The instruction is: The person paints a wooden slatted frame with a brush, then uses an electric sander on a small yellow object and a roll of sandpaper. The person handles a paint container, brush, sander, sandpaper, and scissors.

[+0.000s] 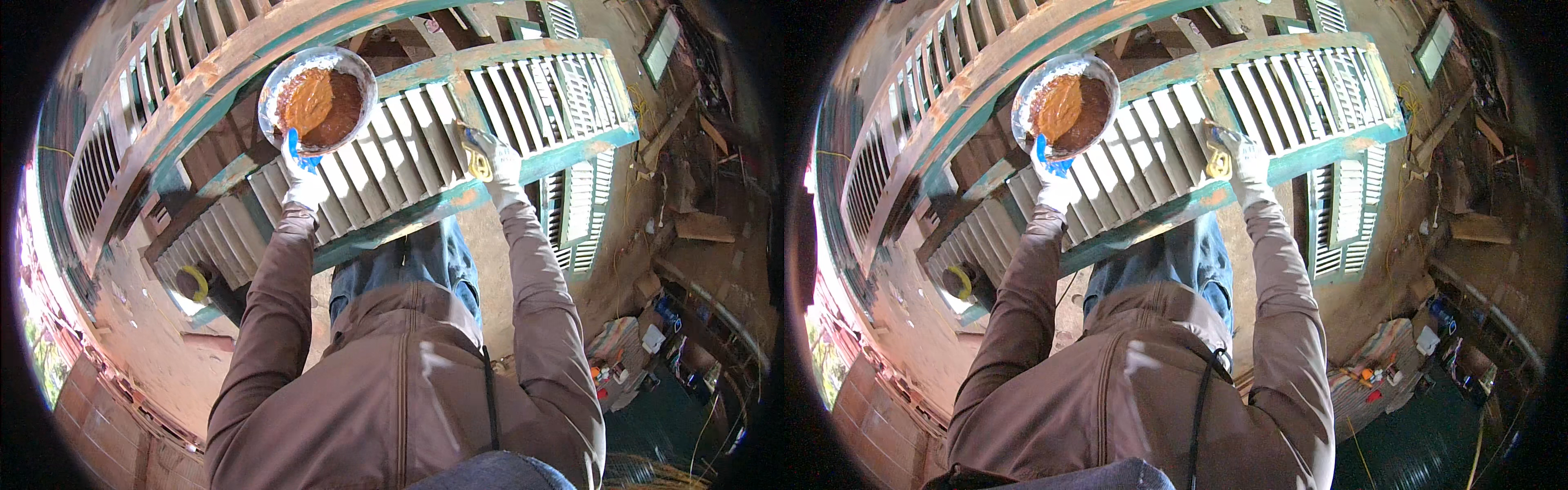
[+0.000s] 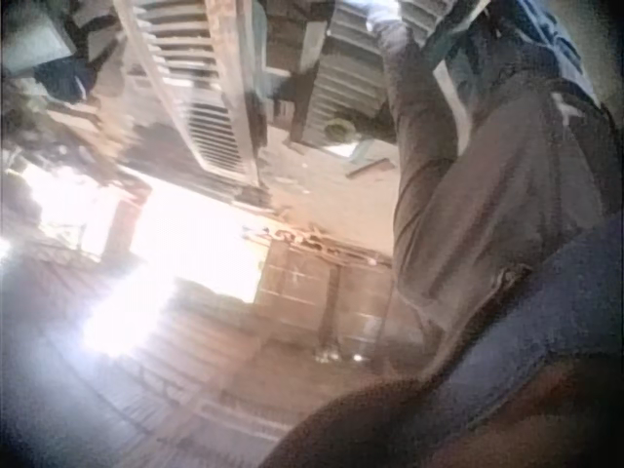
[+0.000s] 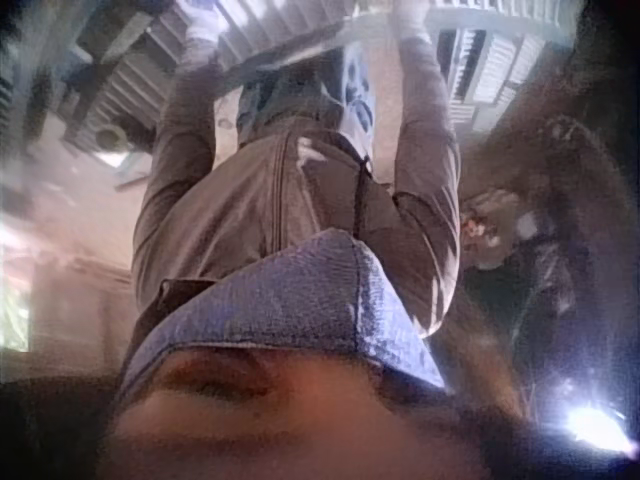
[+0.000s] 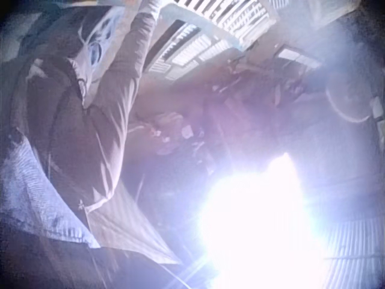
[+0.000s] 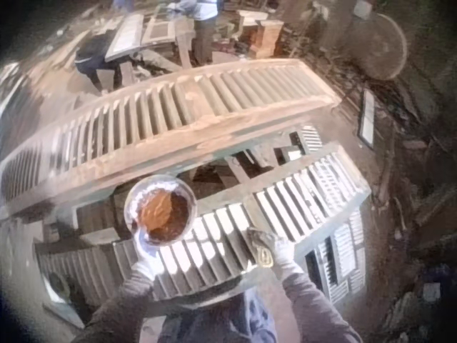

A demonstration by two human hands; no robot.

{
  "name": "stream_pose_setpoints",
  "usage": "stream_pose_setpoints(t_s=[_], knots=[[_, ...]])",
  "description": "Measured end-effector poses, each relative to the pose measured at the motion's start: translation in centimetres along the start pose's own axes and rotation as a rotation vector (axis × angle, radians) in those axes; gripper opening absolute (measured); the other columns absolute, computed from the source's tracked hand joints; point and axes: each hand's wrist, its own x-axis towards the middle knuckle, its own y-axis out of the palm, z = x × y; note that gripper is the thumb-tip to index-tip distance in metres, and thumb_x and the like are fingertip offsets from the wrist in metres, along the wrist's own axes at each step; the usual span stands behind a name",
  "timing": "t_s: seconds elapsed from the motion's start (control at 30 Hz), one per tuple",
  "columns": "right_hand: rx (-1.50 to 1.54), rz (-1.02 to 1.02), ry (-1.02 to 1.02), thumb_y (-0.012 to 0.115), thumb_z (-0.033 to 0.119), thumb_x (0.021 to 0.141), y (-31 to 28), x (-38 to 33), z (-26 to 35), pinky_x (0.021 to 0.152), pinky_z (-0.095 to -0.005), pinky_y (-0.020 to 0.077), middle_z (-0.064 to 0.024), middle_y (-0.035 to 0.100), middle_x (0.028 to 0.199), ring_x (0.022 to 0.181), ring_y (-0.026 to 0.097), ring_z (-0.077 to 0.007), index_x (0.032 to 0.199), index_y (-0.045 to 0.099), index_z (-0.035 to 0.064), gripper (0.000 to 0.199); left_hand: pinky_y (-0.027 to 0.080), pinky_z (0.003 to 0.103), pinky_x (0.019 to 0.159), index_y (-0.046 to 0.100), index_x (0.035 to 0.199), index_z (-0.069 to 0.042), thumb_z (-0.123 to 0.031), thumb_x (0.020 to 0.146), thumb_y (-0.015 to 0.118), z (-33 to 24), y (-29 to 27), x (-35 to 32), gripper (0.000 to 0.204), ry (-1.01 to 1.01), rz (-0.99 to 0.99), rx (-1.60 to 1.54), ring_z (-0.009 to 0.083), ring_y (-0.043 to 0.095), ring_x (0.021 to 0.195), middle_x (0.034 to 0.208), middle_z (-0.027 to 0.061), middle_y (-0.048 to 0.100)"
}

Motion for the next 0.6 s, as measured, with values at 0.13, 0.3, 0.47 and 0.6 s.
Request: stream_pose_setpoints(t_s=[0.13, 0.3, 0.47, 0.6], knots=[[0.018, 0.038, 0.112, 0.067, 0.017, 0.086, -2.4, -2.0, 1.0, 0.088, -0.0407, 0.0547, -0.0082, 0.073, 0.116, 0.104, 0.069, -0.0296, 0.122, 0.070, 0.0185, 0.036, 0.052, 0.045, 0.100, 0.050, 0.146, -0.020, -0.051, 0.100, 0.051, -0.8, -0.2, -0.5, 0.056, -0.040, 0.023, -0.038, 0.0285, 0.054, 0.130, 0.152, 0.0052, 0.046], [0.118, -0.226, 0.176, 0.068, 0.016, 0.087, -2.8, 1.8, 2.7, 0.086, -0.0384, 0.0561, -0.0083, 0.074, 0.113, 0.099, 0.071, -0.0295, 0.121, 0.072, 0.0168, 0.034, 0.051, 0.047, 0.103, 0.050, 0.146, -0.020, -0.052, 0.099, 0.054, -0.2, 0.0, -0.2, 0.057, 0.021, 0.067, -0.002, 0.0307, 0.053, 0.132, 0.152, 0.0070, 0.046], [-0.035, -0.207, 0.039, 0.055, 0.008, 0.089, -1.2, -1.0, 3.4, 0.088, -0.0406, 0.0552, -0.0084, 0.073, 0.114, 0.103, 0.070, -0.0314, 0.117, 0.072, 0.0135, 0.033, 0.056, 0.054, 0.095, 0.053, 0.143, -0.020, -0.052, 0.095, 0.057, -0.4, -1.1, 1.3, 0.058, -0.051, 0.057, -0.061, 0.0374, 0.059, 0.125, 0.146, 0.0115, 0.052], [0.030, 0.045, 0.208, 0.056, 0.008, 0.089, -2.9, -4.1, 4.3, 0.093, -0.0405, 0.0534, -0.0094, 0.070, 0.122, 0.109, 0.068, -0.0307, 0.122, 0.070, 0.0123, 0.036, 0.059, 0.057, 0.089, 0.051, 0.144, -0.017, -0.051, 0.093, 0.059, -0.6, -1.3, 1.1, 0.062, -0.044, 0.095, -0.089, 0.0409, 0.061, 0.120, 0.143, 0.0142, 0.055]])
